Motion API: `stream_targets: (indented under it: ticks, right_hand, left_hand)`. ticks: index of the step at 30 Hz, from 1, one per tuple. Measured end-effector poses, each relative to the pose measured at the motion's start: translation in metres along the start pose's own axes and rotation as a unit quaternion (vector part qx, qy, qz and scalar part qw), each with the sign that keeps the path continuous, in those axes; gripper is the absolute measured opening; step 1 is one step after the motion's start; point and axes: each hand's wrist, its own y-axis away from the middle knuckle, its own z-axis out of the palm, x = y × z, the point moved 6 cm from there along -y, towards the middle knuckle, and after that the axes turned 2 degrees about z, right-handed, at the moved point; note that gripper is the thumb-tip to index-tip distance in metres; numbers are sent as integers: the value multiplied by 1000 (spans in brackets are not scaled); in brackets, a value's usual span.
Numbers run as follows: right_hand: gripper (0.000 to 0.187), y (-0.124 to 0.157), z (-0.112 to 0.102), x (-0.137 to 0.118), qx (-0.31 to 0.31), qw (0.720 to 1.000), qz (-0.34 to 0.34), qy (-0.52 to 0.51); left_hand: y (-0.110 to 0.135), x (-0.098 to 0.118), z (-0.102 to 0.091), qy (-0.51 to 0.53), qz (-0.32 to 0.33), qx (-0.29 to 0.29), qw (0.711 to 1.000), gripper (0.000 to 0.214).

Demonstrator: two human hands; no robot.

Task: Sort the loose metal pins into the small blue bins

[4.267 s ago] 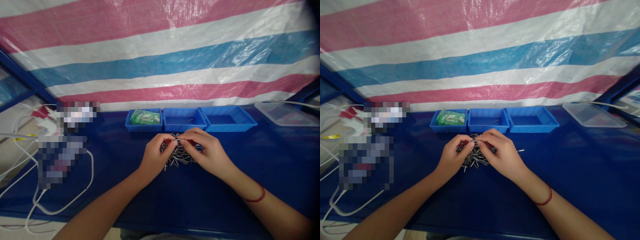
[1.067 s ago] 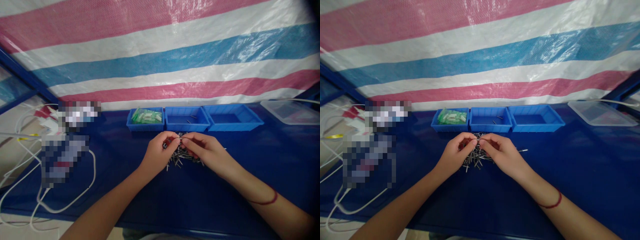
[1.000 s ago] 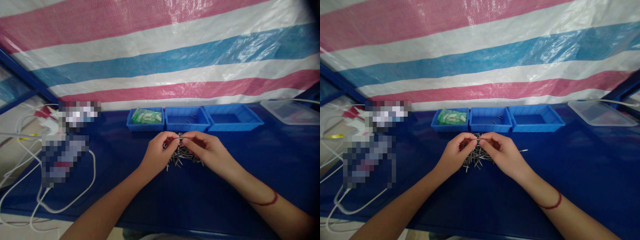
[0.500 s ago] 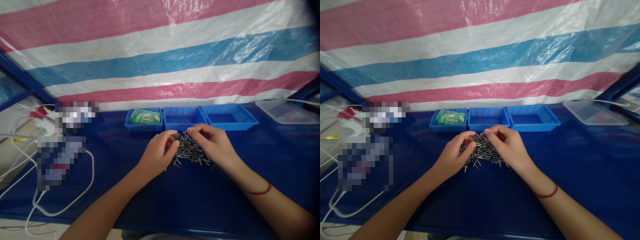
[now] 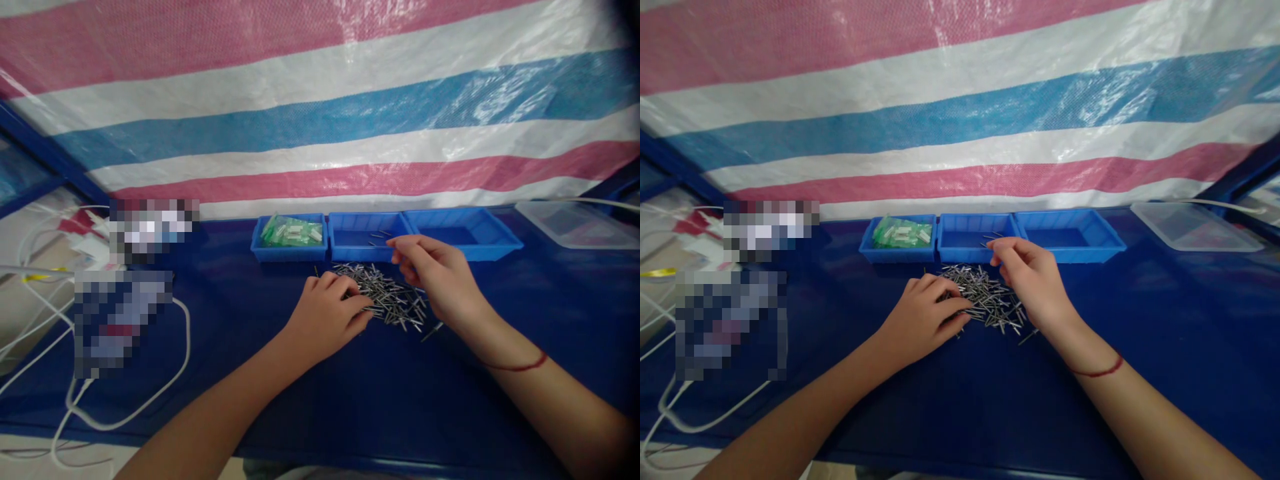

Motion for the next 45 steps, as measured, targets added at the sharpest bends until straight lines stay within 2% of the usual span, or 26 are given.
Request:
stream_targets:
  ticks: [5, 10, 15, 19, 24, 28, 32, 35, 38, 45]
  right_hand:
    - [17, 13, 15, 1, -58, 994, -36, 83]
    - [15, 23, 23, -7, -88, 984, -98, 123]
    - [16, 25, 22, -9, -93, 979, -121, 132]
    - [17, 26, 21, -9, -95, 976, -130, 147]
    - [16, 25, 16, -12, -77, 968, -138, 195]
    - [18, 27, 24, -13, -143, 950, -140, 242]
    - [21, 33, 33, -15, -189, 938, -138, 255]
    - [20, 36, 35, -12, -202, 944, -129, 227]
    - [22, 37, 38, -8, -221, 953, -107, 176]
    - [24, 39, 42, -9, -234, 964, -59, 110]
  left_hand:
    - [-4, 5, 11, -34, -14, 5, 999, 17]
    - [-5, 8, 12, -68, -12, 3, 998, 13]
    - [-2, 9, 17, -104, 3, 15, 994, 14]
    - [-2, 7, 15, -90, -6, 36, 995, 17]
    - [-1, -6, -2, -9, -71, 82, 994, 15]
    - [1, -21, -11, 81, -125, 122, 981, 12]
    - [2, -27, -14, 170, -136, 155, 964, 9]
    - [4, -30, -14, 249, -151, 184, 939, 13]
    - [5, -32, -12, 305, -179, 187, 917, 15]
    - [6, -29, -15, 320, -185, 181, 911, 17]
